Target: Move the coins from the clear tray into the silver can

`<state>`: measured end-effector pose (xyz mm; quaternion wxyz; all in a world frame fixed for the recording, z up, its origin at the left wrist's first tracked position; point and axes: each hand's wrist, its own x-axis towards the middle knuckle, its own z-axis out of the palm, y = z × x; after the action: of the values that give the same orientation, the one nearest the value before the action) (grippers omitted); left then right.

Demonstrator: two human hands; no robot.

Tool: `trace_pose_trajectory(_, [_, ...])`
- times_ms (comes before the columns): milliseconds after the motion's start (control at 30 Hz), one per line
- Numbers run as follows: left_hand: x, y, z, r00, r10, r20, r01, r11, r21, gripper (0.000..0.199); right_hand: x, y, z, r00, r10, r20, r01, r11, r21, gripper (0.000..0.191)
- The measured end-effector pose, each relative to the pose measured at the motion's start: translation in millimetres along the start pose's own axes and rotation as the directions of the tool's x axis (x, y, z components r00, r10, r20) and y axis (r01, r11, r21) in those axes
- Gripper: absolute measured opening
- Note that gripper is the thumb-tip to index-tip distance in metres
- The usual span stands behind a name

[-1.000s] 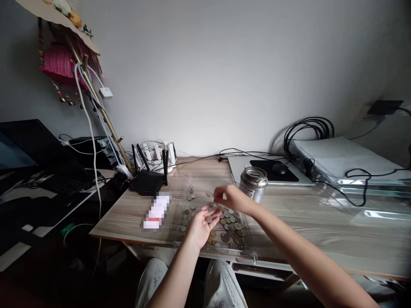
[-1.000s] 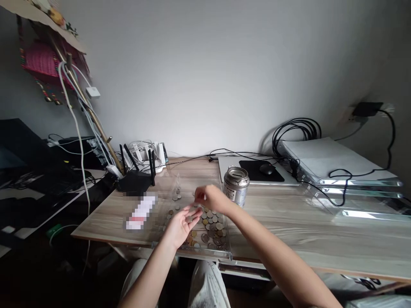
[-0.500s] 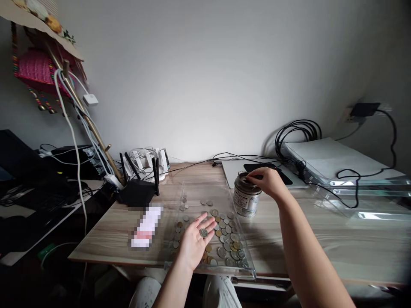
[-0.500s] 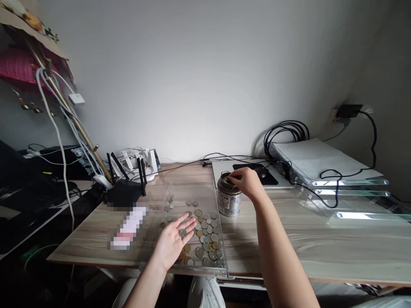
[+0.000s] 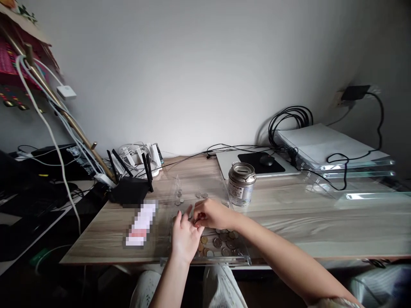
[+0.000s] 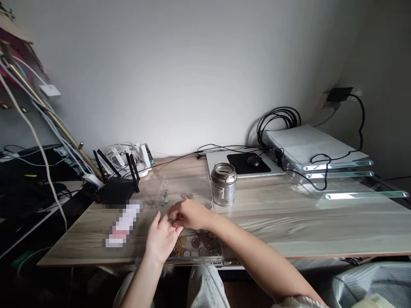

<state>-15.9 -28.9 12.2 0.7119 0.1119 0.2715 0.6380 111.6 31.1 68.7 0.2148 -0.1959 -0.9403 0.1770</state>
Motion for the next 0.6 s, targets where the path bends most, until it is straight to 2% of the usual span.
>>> trace_pose_trajectory(67, [-0.7, 0.2, 1.0, 0.999, -0.039, -0.001, 0.039, 0.998, 0.045, 0.038, -4.4, 9.2, -21.9, 0.989, 0.038, -0.142, -0.036, 0.999, 0.019, 0.015])
trace_pose_trajectory(100, [-1.2, 0.2, 1.6, 0.998, -0.06, 0.004, 0.06, 0.995, 0.076, 0.039, -8.1, 15.7, -36.6, 0.964, 0.082, -0.252, -0.083, 0.997, 0.004, 0.017])
trace_pose_trajectory(133, [-1.7, 0.2, 2.1, 0.997, -0.076, 0.012, 0.074, 0.991, 0.108, 0.04, -12.8, 23.0, -52.4, 0.92, 0.133, -0.368, -0.151, 0.988, -0.022, 0.018])
trace_pose_trajectory(200, [-2.8, 0.1, 2.6, 0.996, -0.087, 0.033, 0.08, 0.983, 0.164, 0.04, -24.5, 39.1, -82.6, 0.802, 0.223, -0.554, -0.326, 0.941, -0.094, 0.018])
trace_pose_trajectory(267, [-3.5, -0.1, 2.8, 0.996, -0.079, 0.036, 0.071, 0.978, 0.198, 0.04, -37.1, 54.9, -103.8, 0.719, 0.297, -0.628, -0.492, 0.856, -0.158, 0.017])
trace_pose_trajectory(300, [-3.6, -0.1, 2.8, 0.997, -0.072, 0.031, 0.064, 0.975, 0.212, 0.04, -42.6, 62.1, -109.7, 0.701, 0.333, -0.631, -0.55, 0.816, -0.18, 0.017])
trace_pose_trajectory(333, [-3.7, -0.2, 2.9, 0.998, -0.063, 0.026, 0.056, 0.973, 0.225, 0.04, -46.9, 68.5, -112.7, 0.697, 0.364, -0.618, -0.586, 0.786, -0.198, 0.015])
trace_pose_trajectory(400, [-3.5, -0.5, 3.3, 0.999, -0.045, 0.015, 0.04, 0.965, 0.259, 0.039, -51.4, 78.4, -112.4, 0.719, 0.409, -0.562, -0.604, 0.767, -0.216, 0.015])
trace_pose_trajectory(500, [-3.6, -1.9, 2.7, 1.0, -0.017, 0.008, 0.014, 0.948, 0.317, 0.038, -49.1, 82.1, -105.4, 0.755, 0.395, -0.524, -0.561, 0.803, -0.203, 0.015])
trace_pose_trajectory(533, [-4.0, -2.6, 2.2, 1.0, -0.004, 0.007, 0.002, 0.943, 0.334, 0.038, -46.7, 79.7, -102.0, 0.742, 0.367, -0.562, -0.549, 0.812, -0.196, 0.016])
trace_pose_trajectory(600, [-5.6, -3.6, 1.1, 0.999, 0.035, 0.006, -0.035, 0.926, 0.376, 0.037, -40.3, 70.1, -92.0, 0.672, 0.294, -0.68, -0.538, 0.824, -0.176, 0.021])
